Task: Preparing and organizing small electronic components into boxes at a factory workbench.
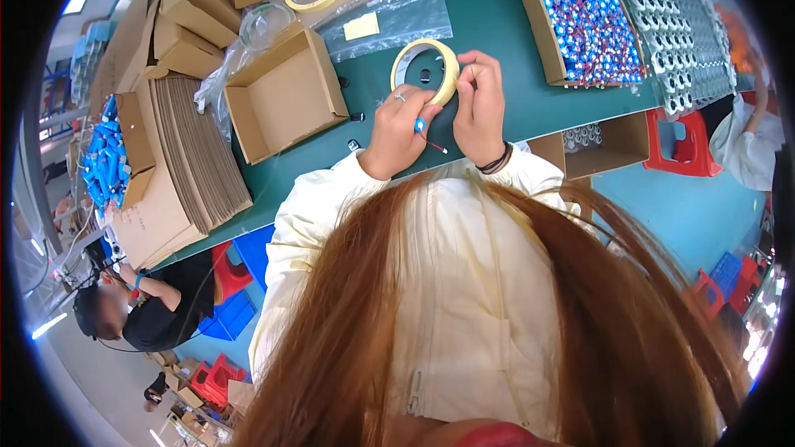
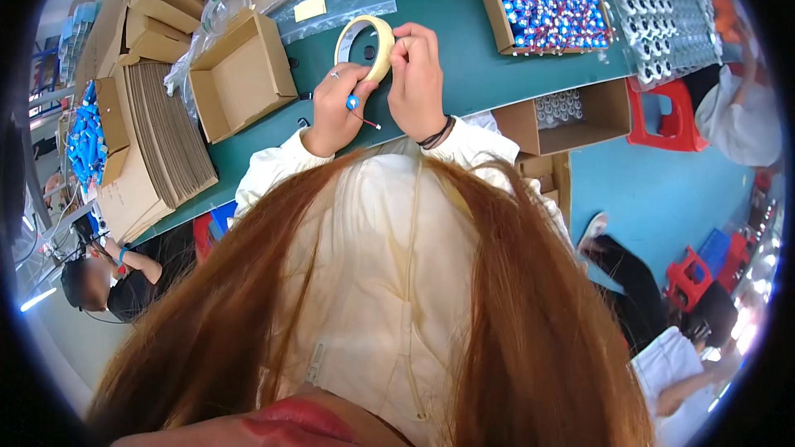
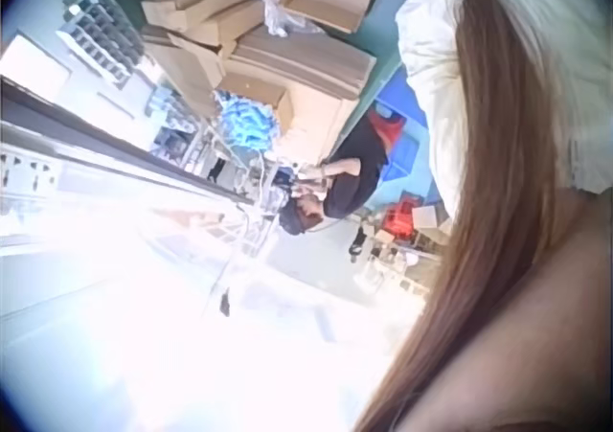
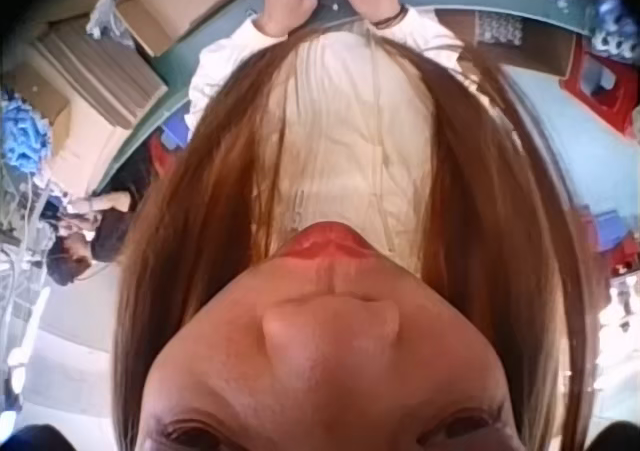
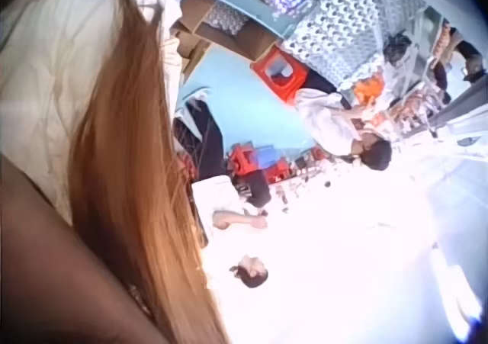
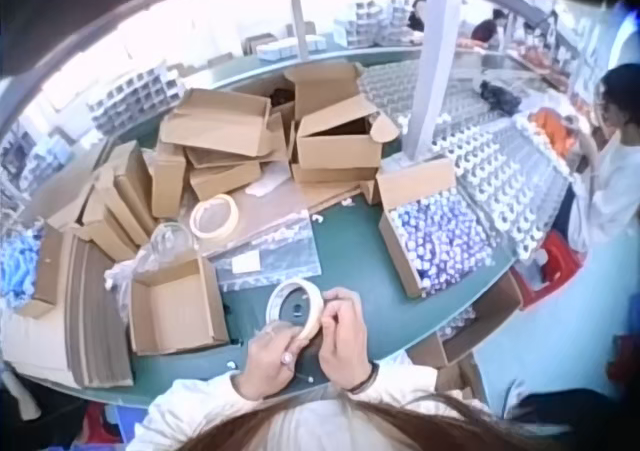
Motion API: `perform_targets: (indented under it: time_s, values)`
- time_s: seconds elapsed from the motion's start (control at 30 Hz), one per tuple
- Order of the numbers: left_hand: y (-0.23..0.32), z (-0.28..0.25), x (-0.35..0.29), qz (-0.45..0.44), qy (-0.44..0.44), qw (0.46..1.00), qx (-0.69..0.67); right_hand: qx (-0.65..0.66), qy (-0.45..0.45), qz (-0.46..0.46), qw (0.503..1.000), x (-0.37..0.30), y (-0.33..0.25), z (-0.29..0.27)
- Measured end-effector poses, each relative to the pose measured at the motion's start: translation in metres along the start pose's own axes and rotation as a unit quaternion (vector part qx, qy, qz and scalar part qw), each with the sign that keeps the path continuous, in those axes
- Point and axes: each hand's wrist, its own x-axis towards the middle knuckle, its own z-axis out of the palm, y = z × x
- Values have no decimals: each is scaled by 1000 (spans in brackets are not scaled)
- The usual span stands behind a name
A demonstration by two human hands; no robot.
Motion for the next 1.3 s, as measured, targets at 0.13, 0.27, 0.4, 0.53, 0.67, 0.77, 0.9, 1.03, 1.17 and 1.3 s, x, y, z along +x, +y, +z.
perform_targets:
  time_s: [0.13, 0.27, 0.4, 0.53, 0.67, 0.77, 0.9, 1.03, 1.17, 1.3]
  values:
    - [1, 0, 4, 1, 7, 1000, -9, 28, 8, 12, 1000, -1, 1, 0]
    - [-2, -2, 3, -8, 17, 1000, -23, 49, 7, 21, 999, -1, 3, -1]
    - [-7, 0, 2, 4, 43, 999, -20, 267, 104, 118, 951, -3, 1, 4]
    - [-8, -1, 1, -6, 36, 999, -26, 117, 21, 74, 990, 6, -5, -7]
    - [-5, -2, 2, -6, 31, 999, -28, 47, 4, 11, 999, 11, -8, -4]
    - [-6, -2, 2, -5, 31, 999, -18, 35, 37, 12, 999, 12, -5, -2]
    - [-4, -1, 3, -6, 31, 999, -11, 38, 28, 18, 999, 11, -6, -2]
    - [-4, -2, 4, 0, 43, 999, -2, 48, 45, 32, 997, 8, -7, -1]
    - [-8, -1, 3, 4, 46, 999, -7, 40, 42, 15, 998, 4, -9, -1]
    - [-13, -8, 5, -67, 71, 995, 27, 46, 88, -8, 995, 1, -13, -5]
